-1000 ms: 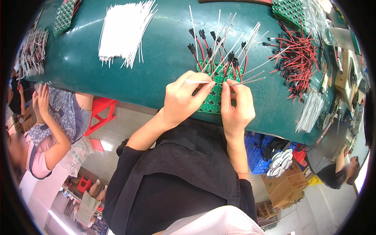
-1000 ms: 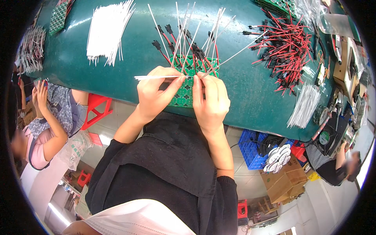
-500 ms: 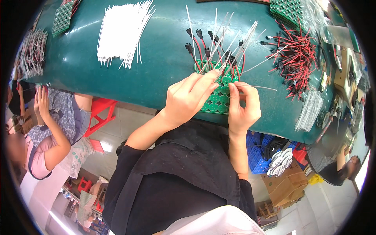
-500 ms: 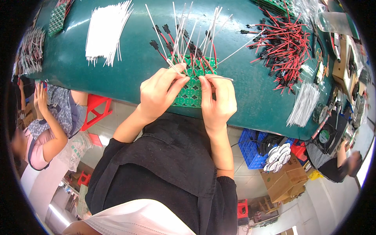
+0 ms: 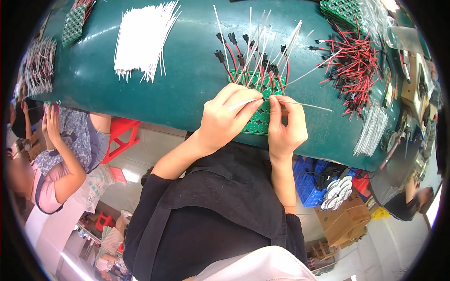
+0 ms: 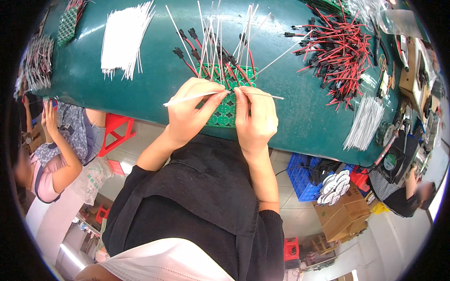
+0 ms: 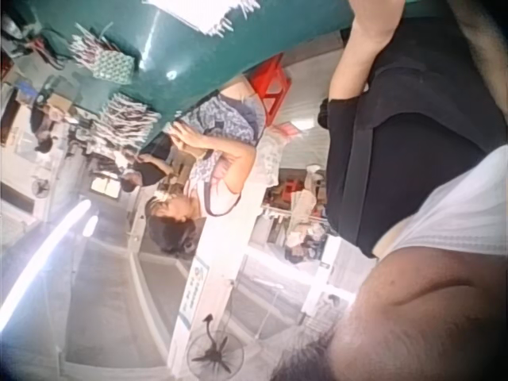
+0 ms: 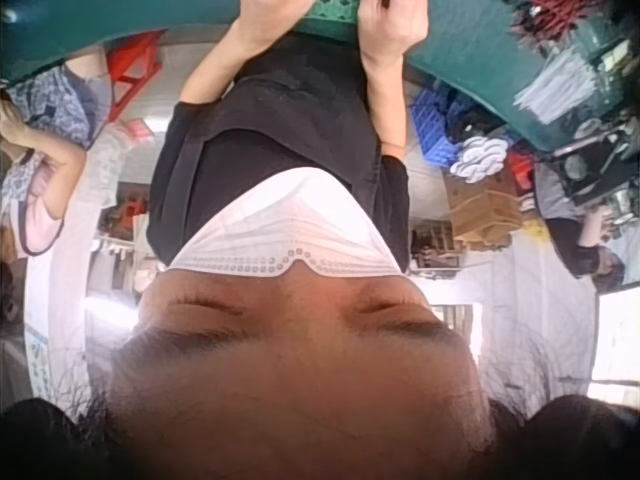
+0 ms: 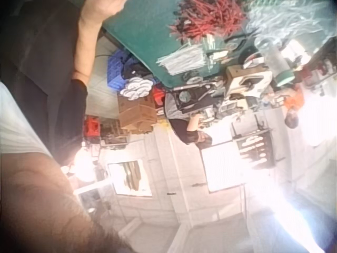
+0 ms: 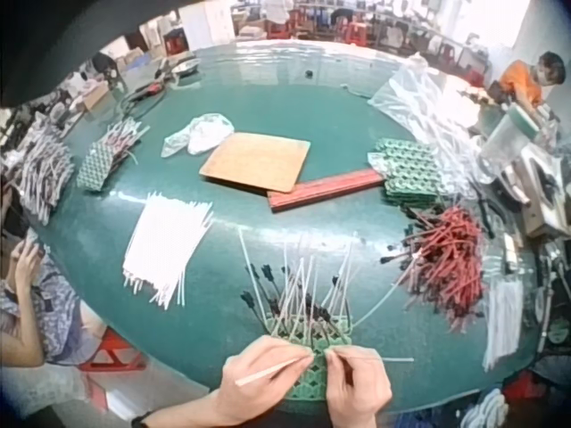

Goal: Manually inserting wires and components into a printed circuit board on an assembly line.

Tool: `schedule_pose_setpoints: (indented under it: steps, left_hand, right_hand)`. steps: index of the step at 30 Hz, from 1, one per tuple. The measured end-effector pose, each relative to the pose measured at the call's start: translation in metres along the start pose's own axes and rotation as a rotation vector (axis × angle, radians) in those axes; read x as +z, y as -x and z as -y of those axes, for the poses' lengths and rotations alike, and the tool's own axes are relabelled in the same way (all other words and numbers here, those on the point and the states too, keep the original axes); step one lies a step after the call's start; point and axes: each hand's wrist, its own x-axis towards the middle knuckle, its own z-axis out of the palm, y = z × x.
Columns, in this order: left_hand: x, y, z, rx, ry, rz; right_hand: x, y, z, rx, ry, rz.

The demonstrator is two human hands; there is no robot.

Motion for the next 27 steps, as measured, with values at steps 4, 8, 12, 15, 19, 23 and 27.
schedule_pose_setpoints:
  steps: [4,8,12,15,19,23,27]
  left_hand:
    - [0.003,0.001,-0.001,-0.005,-0.037,-0.003]
    - [0.005,0.001,0.0,0.007,-0.045,-0.008]
    - [0.005,-0.001,0.0,0.023,-0.068,-0.009]
    - [0.004,-0.001,0.0,0.026,-0.083,-0.005]
    - [0.003,0.001,0.0,0.021,-0.094,-0.007]
    - [0.006,0.0,-0.002,0.025,-0.1,-0.013]
    - [0.006,0.001,0.001,0.054,-0.159,0.025]
  right_hand:
    - [0.0,0.0,-0.001,-0.021,0.015,-0.007]
    - [0.0,-0.001,0.0,-0.022,0.016,0.018]
    - [-0.006,-0.006,0.005,-0.059,0.069,0.02]
    - [-0.032,-0.014,0.003,-0.027,0.188,-0.002]
    - [-0.098,-0.028,-0.041,0.217,0.466,-0.196]
    - [-0.183,-0.027,-0.107,0.257,0.898,-0.181]
    - [-0.228,-0.02,-0.149,0.386,1.169,0.028]
